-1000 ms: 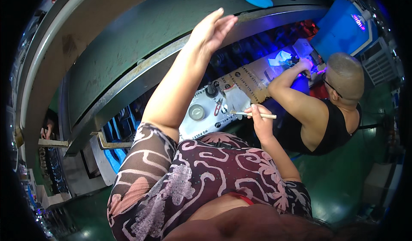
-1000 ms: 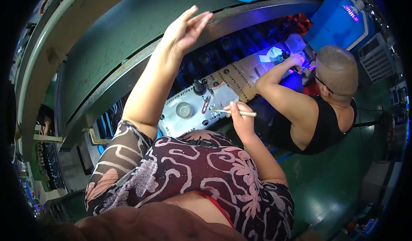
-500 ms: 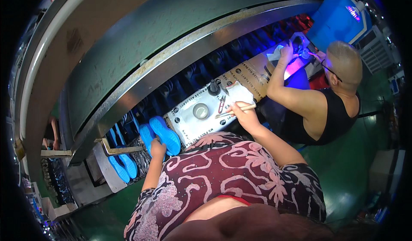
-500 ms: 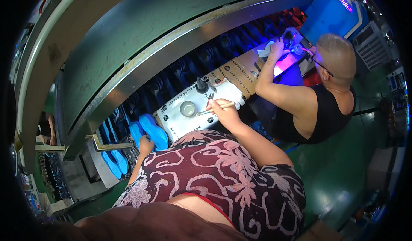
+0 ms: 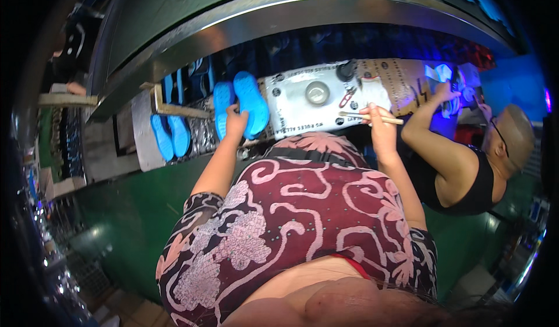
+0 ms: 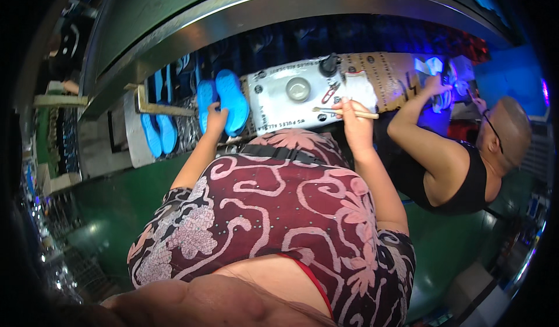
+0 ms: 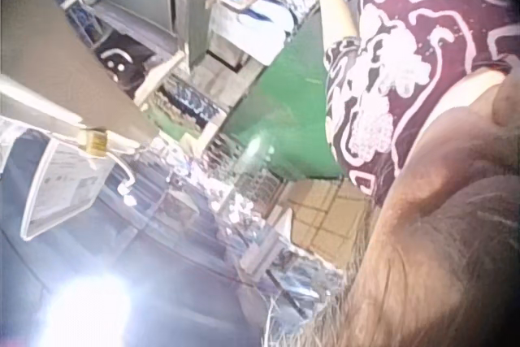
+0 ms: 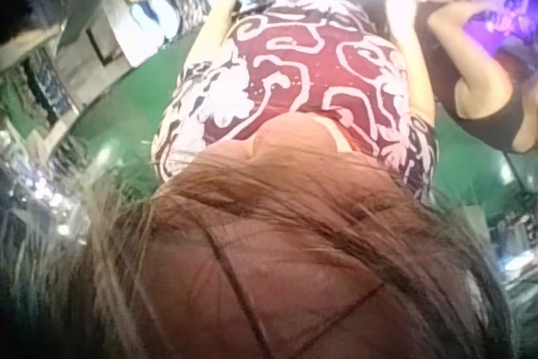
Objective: The person takes shoe soles, dips a brush into adhesive, and applies adhesive across the soles before setting them down.
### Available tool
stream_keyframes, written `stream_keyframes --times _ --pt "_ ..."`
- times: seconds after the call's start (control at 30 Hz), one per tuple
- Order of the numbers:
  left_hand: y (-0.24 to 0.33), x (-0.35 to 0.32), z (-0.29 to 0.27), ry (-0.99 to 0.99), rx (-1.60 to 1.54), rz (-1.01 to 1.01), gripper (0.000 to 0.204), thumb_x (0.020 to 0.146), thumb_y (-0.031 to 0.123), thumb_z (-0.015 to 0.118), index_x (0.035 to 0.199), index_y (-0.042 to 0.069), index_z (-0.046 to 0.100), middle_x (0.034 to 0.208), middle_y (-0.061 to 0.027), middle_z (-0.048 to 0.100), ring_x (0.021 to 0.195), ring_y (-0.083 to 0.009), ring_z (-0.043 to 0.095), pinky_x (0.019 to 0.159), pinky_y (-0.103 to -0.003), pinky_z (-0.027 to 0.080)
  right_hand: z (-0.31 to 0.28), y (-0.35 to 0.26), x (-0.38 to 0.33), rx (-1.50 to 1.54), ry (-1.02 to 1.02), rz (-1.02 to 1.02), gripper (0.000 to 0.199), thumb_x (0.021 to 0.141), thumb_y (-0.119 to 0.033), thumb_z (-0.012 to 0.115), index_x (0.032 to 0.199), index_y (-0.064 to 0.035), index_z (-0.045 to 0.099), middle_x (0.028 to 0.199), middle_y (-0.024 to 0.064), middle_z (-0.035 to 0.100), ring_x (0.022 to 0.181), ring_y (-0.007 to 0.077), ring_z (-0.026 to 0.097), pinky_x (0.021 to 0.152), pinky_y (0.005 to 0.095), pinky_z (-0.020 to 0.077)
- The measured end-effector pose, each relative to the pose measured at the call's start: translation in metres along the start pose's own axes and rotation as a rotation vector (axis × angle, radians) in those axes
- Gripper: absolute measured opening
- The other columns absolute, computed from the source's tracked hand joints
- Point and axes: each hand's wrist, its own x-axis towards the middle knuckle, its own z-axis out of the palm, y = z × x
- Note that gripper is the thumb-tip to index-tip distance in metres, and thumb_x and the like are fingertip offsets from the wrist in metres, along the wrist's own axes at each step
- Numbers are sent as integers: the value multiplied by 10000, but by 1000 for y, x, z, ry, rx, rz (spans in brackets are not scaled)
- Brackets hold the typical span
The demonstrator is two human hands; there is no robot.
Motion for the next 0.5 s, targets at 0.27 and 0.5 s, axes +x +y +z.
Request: stream_keyframes --times 0.27,0.5 --pt "79 -58 -77 -535 -1282 -614 327 804 218 596 1073 63 494 902 -75 598 648 -179 577 503 -263 454 15 21 16 -10 -43 -13 295 906 -225 527 800 23 646 686 48 611 654 99 542 613 229 426" --pt "100 -131 -105 -527 -1113 -390 442 842 89 533 1249 96 363 1100 -61 540 893 -158 586 622 -283 535 57 86 65 -254 -173 -299 133 771 -191 661 783 -60 674 745 79 620 671 211 605 659 279 461"
